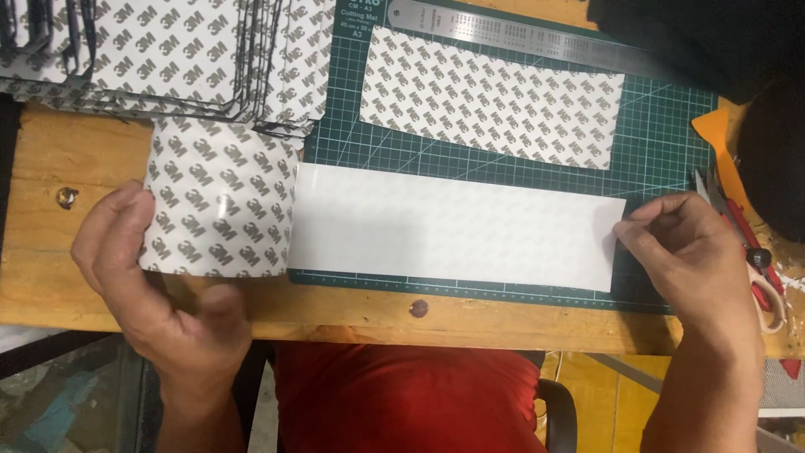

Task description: Cutting a strip of adhesive material from a roll and peeling the backing

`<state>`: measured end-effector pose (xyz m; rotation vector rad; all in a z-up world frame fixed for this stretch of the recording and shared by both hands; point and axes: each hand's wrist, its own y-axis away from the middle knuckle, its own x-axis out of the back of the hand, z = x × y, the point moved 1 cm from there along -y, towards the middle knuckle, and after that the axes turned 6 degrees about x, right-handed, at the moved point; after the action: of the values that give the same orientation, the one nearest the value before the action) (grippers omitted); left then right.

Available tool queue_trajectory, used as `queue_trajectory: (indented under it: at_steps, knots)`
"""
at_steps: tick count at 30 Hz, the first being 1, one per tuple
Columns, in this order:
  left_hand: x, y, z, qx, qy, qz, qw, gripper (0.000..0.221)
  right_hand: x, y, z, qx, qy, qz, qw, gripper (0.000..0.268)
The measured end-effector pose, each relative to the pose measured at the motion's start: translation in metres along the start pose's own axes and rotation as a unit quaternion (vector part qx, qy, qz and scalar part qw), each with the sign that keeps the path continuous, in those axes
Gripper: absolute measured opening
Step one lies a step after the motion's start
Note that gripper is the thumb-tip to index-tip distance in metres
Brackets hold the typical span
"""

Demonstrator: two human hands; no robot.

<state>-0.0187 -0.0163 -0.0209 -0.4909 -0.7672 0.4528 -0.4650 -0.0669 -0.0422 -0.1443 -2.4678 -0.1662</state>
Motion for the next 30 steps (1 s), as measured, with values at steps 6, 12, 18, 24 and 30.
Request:
queue_trajectory:
  at_steps: [6, 12, 18, 24, 30]
  knots:
    - [-0.001, 0.001, -0.002, 0.013, -0.012, -0.011, 1.000, 0.064, 0.006, 0.000, 0.003, 0.006, -0.002, -0.014, 1.000, 0.014]
    - [-0.001, 0.000, -0.003, 0.016, -0.013, 0.013, 1.000, 0.062, 0.009, 0.003, 0.011, 0.019, 0.003, 0.008, 1.000, 0.017]
    - [-0.005, 0.000, 0.000, 0.073, 0.059, 0.017, 0.995, 0.065, 0.016, 0.004, 0.013, -0.012, 0.015, 0.032, 0.999, 0.016]
    - [-0.005, 0.000, 0.004, 0.091, 0.059, 0.009, 0.994, 0.063, 0.019, 0.004, 0.020, -0.026, 0.025, 0.034, 0.999, 0.016]
    - [-0.007, 0.001, 0.006, 0.104, 0.071, 0.010, 0.992, 0.063, 0.020, 0.003, 0.018, -0.022, 0.028, 0.025, 0.999, 0.015]
